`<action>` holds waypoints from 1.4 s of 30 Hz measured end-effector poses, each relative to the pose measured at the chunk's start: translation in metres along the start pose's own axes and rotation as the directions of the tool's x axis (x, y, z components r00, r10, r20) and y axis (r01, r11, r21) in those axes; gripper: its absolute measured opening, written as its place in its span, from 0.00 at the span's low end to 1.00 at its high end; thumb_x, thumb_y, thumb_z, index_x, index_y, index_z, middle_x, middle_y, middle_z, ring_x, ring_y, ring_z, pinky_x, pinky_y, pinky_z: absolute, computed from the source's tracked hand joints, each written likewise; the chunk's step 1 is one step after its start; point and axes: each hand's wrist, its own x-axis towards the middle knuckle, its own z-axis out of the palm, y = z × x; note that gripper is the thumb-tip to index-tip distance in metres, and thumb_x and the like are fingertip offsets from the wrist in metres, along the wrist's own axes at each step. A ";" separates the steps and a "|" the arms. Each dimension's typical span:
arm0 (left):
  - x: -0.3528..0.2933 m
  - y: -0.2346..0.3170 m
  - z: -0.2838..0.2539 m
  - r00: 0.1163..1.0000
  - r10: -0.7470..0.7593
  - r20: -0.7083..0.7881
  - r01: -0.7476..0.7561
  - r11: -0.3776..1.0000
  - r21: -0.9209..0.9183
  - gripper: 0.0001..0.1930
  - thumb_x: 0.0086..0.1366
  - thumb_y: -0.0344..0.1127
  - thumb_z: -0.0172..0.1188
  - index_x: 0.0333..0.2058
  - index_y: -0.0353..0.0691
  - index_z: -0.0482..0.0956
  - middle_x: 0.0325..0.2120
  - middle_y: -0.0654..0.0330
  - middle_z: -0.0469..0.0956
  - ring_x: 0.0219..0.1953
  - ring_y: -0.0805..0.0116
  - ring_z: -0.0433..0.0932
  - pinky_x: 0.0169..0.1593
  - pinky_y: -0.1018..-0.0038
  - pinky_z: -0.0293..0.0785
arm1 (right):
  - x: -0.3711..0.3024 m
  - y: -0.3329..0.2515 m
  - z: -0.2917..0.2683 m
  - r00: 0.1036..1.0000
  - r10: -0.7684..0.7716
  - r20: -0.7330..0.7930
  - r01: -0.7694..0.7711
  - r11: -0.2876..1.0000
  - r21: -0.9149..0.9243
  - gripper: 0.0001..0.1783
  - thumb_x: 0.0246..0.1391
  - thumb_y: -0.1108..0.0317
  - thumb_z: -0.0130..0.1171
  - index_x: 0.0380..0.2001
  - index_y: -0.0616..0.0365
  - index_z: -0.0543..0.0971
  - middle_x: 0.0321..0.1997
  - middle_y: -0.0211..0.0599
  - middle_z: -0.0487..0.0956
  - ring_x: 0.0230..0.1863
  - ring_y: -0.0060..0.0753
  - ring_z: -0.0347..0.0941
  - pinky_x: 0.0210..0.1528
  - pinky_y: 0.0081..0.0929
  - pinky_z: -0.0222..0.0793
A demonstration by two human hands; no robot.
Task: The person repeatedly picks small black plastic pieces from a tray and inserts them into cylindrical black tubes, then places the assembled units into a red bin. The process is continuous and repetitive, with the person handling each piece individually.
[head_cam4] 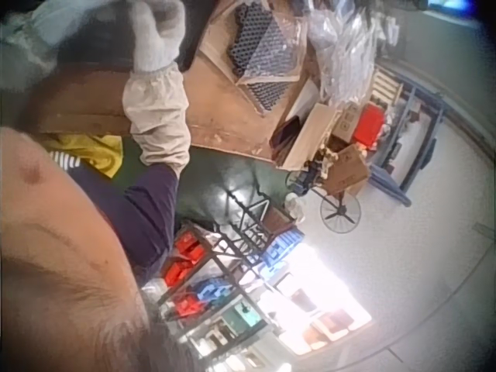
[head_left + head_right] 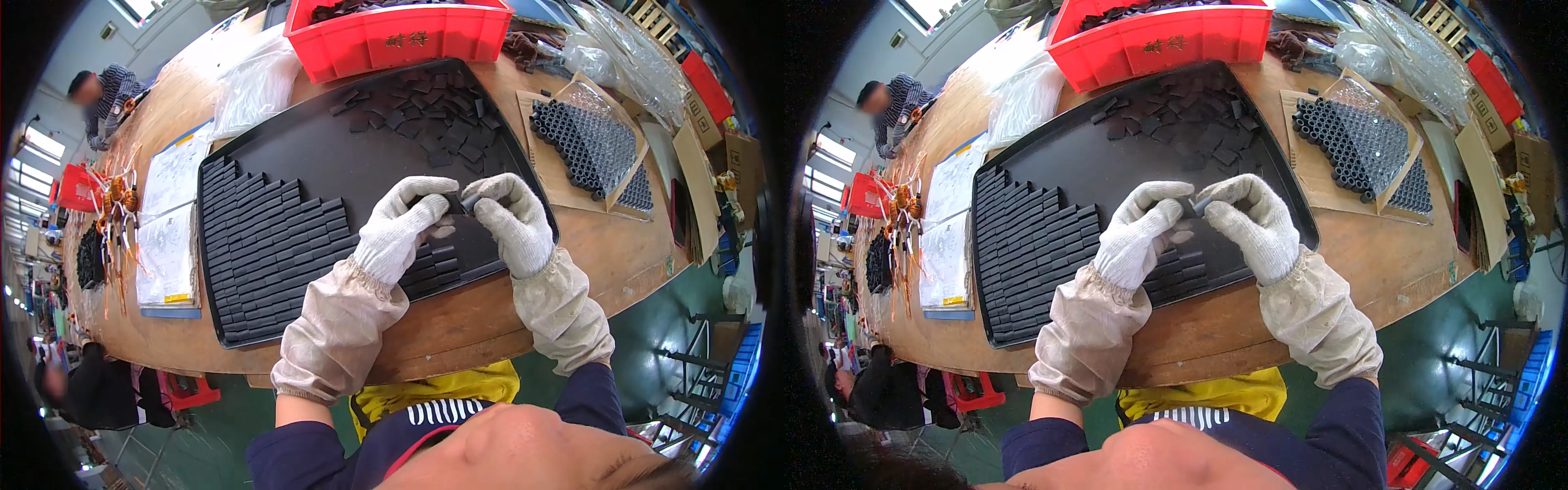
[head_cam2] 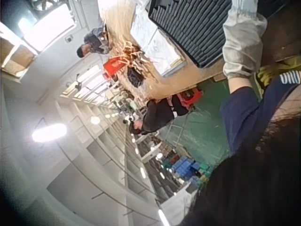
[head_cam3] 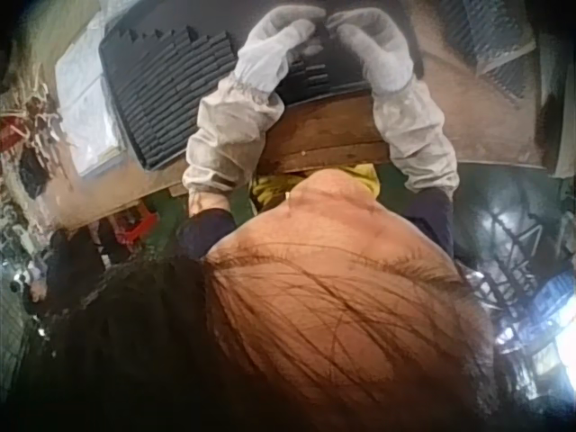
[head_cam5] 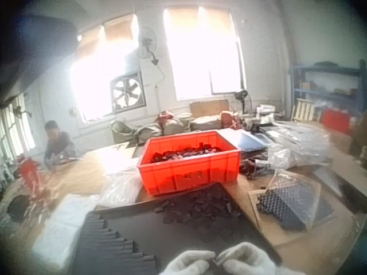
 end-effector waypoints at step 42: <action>-0.003 -0.002 0.014 0.915 0.393 0.088 -0.331 0.609 0.721 0.18 0.63 0.24 0.63 0.53 0.39 0.78 0.43 0.62 0.79 0.42 0.75 0.78 0.46 0.78 0.76 | 0.002 -0.001 0.000 0.985 0.150 -0.082 -0.151 0.989 -0.003 0.08 0.60 0.70 0.61 0.42 0.57 0.76 0.37 0.26 0.78 0.36 0.14 0.69 0.39 0.14 0.67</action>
